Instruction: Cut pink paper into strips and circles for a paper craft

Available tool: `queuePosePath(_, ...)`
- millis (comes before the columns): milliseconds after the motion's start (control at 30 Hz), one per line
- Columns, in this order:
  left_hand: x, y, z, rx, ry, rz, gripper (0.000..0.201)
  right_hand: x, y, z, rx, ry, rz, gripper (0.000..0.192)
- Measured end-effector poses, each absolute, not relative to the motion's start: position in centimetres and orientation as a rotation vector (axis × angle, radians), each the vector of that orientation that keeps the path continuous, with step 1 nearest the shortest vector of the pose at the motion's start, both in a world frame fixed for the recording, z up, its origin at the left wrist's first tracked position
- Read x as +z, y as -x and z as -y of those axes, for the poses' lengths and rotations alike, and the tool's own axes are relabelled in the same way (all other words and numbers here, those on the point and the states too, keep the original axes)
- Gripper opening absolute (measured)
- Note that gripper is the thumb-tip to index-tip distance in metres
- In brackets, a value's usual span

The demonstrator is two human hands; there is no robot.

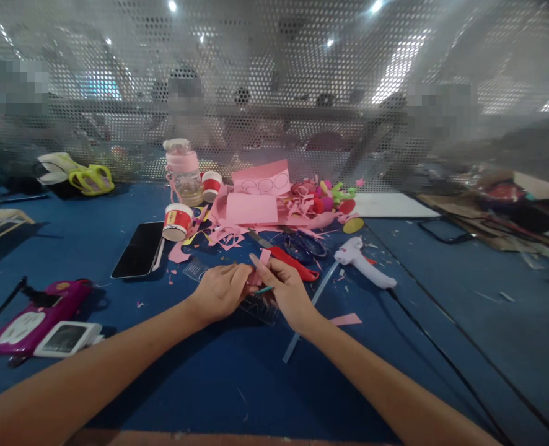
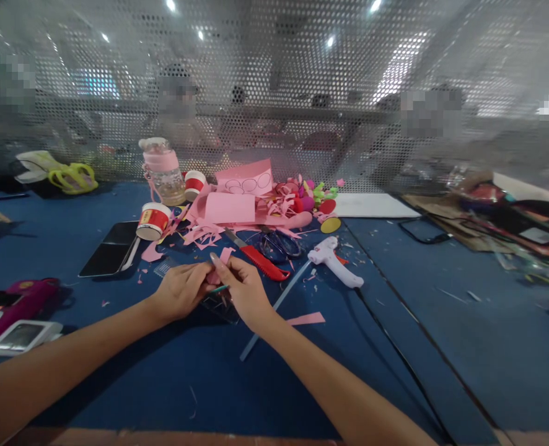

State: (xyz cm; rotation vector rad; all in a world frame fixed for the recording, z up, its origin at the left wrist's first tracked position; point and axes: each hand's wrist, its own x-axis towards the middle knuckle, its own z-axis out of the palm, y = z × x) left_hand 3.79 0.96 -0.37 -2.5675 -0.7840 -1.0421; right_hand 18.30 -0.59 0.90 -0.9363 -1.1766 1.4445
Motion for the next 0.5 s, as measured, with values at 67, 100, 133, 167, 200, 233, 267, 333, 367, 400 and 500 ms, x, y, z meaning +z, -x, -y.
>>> queuePosePath(67,-0.3,-3.8,-1.0,-1.052,2.559,0.782,0.024,1.0,-18.3,0.7,1.4,0.936,1.193,0.04)
queuePosePath(100,-0.3,-3.7,-1.0,-1.056,2.556,0.775,0.025,1.0,-18.3,0.8,1.366,0.942,1.212,0.04)
queuePosePath(133,-0.3,-3.7,-1.0,-1.057,2.554,0.766,0.026,1.0,-18.4,0.8,1.323,0.952,1.239,0.04)
queuePosePath(167,-0.3,-3.7,-1.0,-1.056,2.552,0.757,0.027,0.9,-18.5,0.8,1.272,0.966,1.277,0.04)
queuePosePath(200,-0.3,-3.7,-1.0,-1.054,2.552,0.748,0.028,0.8,-18.6,0.8,1.215,0.98,1.327,0.039)
queuePosePath(233,-0.3,-3.7,-1.0,-1.051,2.557,0.742,0.028,0.8,-18.8,0.7,1.152,0.993,1.385,0.039)
queuePosePath(267,-0.4,-3.7,-1.0,-1.046,2.566,0.74,0.029,0.8,-19.0,0.7,1.089,1.003,1.441,0.039)
queuePosePath(333,-0.5,-3.8,-1.0,-1.035,2.58,0.748,0.031,0.8,-19.3,0.5,0.987,1.011,1.546,0.039)
queuePosePath(367,-0.5,-3.9,-1.0,-1.027,2.585,0.758,0.032,0.9,-19.4,0.5,0.955,1.011,1.587,0.039)
queuePosePath(400,-0.6,-3.9,-1.0,-1.016,2.588,0.772,0.033,1.0,-19.5,0.4,0.937,1.011,1.618,0.04)
queuePosePath(500,-0.8,-4.0,-1.0,-0.982,2.614,0.805,0.035,1.2,-19.6,0.3,0.963,1.002,1.649,0.039)
